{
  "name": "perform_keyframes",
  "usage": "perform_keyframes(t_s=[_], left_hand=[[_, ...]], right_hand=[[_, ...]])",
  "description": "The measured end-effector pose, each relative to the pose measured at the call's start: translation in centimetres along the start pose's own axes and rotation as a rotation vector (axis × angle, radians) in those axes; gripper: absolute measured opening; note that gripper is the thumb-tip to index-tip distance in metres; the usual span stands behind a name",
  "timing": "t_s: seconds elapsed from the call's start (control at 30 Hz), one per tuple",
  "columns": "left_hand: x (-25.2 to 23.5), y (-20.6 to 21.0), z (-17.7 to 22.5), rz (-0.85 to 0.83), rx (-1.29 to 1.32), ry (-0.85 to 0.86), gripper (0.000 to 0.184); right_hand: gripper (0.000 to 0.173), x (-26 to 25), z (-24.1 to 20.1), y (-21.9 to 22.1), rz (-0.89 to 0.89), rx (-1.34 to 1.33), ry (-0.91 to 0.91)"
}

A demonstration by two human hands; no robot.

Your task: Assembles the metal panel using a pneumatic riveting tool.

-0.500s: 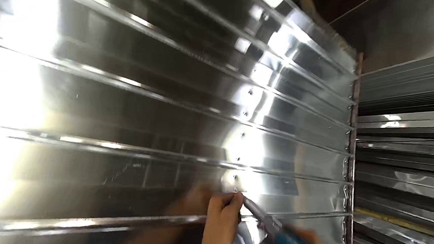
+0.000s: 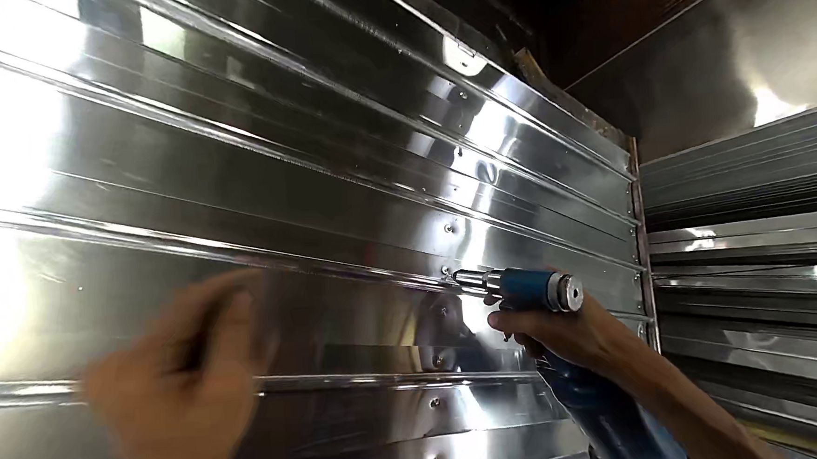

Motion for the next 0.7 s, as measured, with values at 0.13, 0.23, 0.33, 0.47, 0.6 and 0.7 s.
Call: perform_keyframes(t_s=[0.13,0.23,0.33,0.47,0.6,0.7], left_hand=[[-1.4,-6.3,-3.2,0.093,-0.225,-0.03,0.031],[-2.1,-6.2,-4.0,0.107,-0.31,0.005,0.033],[-1.7,-5.7,-5.2,0.141,-0.333,0.024,0.035],[-1.3,-6.4,-5.2,0.192,-0.276,0.08,0.033],[-1.0,-6.0,-4.8,0.186,-0.248,0.132,0.031],[-0.9,-5.1,-3.8,0.13,-0.278,0.158,0.03]], right_hand=[[0.013,-0.2,-0.8,0.2,-0.011,-0.064,0.041],[0.008,-0.1,-2.0,0.0,-0.059,-0.077,0.095],[0.011,-0.6,-1.4,-0.5,-0.077,-0.118,0.137],[0.018,-1.3,-0.5,-0.8,-0.099,-0.147,0.224],[0.023,-1.7,-4.7,-1.1,-0.176,0.151,0.272],[0.018,-2.6,-5.1,-1.2,-0.117,0.219,0.132]])
Point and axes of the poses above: each hand's wrist, its own x-axis away from the middle knuckle, its own y-axis out of the palm, z = x × y, the point moved 10 cm from there along -x, towards the middle knuckle, and after that the axes turned 7 degrees about -z, right-handed, at the moved point
